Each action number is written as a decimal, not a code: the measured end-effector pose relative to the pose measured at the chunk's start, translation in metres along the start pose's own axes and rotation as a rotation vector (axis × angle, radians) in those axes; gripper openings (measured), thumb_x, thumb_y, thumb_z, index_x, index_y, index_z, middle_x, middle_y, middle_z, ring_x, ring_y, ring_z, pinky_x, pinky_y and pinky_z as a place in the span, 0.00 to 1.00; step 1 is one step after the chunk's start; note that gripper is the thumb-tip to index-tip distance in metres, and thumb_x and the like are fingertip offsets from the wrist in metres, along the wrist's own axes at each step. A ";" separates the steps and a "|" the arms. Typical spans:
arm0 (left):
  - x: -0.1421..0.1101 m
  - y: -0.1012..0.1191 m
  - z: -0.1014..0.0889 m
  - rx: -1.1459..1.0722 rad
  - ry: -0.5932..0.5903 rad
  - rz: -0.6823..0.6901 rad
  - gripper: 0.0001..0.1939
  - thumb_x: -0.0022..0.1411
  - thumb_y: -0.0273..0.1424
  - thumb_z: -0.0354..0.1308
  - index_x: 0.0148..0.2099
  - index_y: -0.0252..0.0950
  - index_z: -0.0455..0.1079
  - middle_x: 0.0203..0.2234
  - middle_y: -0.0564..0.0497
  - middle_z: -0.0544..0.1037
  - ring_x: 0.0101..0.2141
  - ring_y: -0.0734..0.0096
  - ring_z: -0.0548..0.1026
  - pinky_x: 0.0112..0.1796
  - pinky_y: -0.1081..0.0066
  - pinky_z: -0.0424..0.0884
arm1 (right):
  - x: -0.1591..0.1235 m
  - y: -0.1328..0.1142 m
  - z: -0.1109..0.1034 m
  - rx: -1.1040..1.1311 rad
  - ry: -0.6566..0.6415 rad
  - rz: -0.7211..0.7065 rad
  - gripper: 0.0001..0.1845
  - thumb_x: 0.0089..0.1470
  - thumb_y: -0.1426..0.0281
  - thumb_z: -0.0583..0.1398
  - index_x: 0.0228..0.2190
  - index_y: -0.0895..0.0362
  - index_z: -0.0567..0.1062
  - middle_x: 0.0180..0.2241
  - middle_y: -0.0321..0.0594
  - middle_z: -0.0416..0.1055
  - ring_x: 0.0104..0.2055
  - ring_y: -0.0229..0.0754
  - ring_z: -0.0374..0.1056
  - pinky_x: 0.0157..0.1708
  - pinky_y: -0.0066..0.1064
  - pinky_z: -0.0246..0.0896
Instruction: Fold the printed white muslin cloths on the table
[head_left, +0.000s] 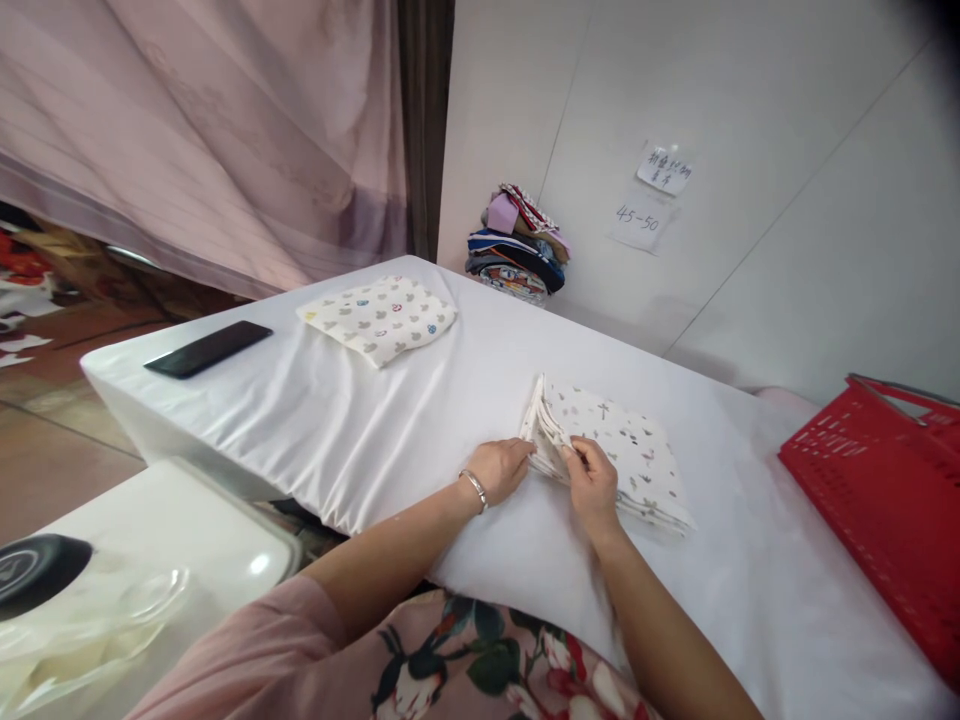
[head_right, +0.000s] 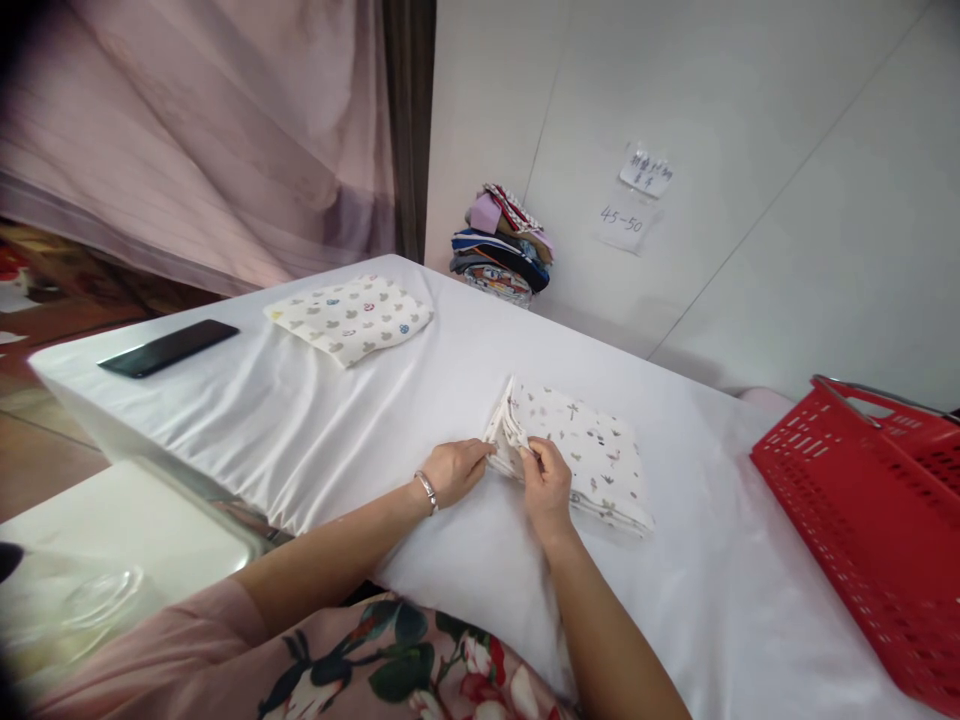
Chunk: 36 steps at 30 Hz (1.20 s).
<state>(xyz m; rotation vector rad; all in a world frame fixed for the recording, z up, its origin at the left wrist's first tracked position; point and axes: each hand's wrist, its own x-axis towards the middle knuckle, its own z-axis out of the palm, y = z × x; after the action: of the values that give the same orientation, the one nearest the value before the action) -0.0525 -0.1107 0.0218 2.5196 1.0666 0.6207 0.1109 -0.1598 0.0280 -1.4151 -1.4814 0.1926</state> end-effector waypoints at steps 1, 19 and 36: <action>0.000 0.000 0.000 -0.013 0.005 -0.012 0.15 0.60 0.28 0.43 0.48 0.40 0.64 0.38 0.51 0.73 0.38 0.70 0.71 0.40 0.71 0.65 | 0.000 0.001 0.000 -0.020 -0.025 -0.017 0.09 0.53 0.66 0.52 0.31 0.55 0.70 0.33 0.39 0.69 0.35 0.40 0.64 0.36 0.32 0.60; 0.006 -0.005 0.006 -0.559 0.131 -0.260 0.13 0.55 0.29 0.49 0.42 0.37 0.69 0.30 0.55 0.76 0.28 0.76 0.71 0.32 0.76 0.67 | -0.004 0.006 0.008 -0.234 -0.188 -0.056 0.11 0.51 0.66 0.54 0.38 0.55 0.68 0.34 0.42 0.70 0.37 0.44 0.65 0.37 0.36 0.60; 0.014 0.003 0.007 0.055 0.047 -0.311 0.10 0.52 0.37 0.55 0.30 0.35 0.68 0.31 0.47 0.70 0.36 0.62 0.69 0.37 0.66 0.63 | 0.002 0.001 0.009 -0.107 -0.057 0.003 0.07 0.49 0.68 0.55 0.33 0.55 0.67 0.33 0.38 0.66 0.36 0.39 0.62 0.38 0.31 0.57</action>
<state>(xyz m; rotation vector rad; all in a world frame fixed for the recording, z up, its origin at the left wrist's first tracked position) -0.0385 -0.1036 0.0204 2.3231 1.4724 0.5687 0.1053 -0.1538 0.0244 -1.5087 -1.5559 0.1584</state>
